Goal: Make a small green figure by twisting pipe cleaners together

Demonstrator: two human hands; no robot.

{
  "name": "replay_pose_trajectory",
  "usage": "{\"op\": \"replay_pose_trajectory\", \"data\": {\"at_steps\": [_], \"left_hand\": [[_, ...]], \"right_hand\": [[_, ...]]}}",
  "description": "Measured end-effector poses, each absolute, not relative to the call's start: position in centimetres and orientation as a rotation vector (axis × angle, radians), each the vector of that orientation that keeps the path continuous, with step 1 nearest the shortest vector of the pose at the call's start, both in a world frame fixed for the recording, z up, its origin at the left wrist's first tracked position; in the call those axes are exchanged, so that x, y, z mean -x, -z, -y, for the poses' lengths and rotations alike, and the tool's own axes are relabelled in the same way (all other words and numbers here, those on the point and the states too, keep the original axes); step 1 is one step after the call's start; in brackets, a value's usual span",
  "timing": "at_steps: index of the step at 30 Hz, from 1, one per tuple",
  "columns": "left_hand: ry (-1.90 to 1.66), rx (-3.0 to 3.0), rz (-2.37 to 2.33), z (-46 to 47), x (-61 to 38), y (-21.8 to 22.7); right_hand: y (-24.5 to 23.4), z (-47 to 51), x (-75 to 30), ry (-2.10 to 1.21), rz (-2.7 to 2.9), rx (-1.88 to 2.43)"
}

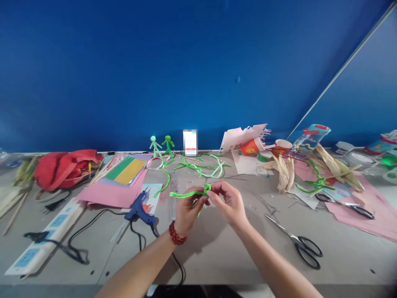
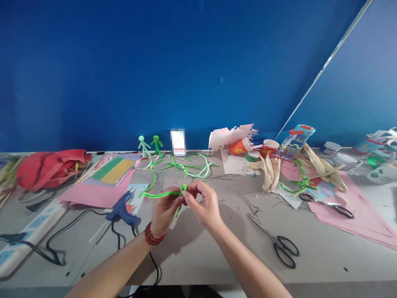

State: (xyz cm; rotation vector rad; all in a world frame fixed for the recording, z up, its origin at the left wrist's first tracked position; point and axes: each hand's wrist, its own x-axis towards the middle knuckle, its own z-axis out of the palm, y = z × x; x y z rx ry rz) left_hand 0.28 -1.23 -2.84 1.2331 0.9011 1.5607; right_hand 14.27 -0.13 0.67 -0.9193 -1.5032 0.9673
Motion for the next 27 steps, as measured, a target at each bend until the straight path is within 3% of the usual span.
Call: {"op": "replay_pose_trajectory", "data": {"at_steps": [10, 20, 23, 27], "left_hand": [[-1.571, -1.284, -0.869, 1.1, -0.5, 3.3], [-1.565, -1.14, -0.872, 1.0, -0.8, 2.9], [-1.535, -1.064, -0.858, 0.8, -0.8, 2.7], [-1.469, -0.98, -0.844, 0.6, -0.8, 2.8]], "right_hand": [[-0.3, 0.2, -14.3, -1.372, 1.212, 0.782], [-0.5, -0.1, -14.6, -1.504, 1.152, 0.754], [-0.8, -0.3, -15.3, -1.442, 1.262, 0.812], [-1.0, -0.5, -16.1, -1.117, 1.419, 0.936]]}}
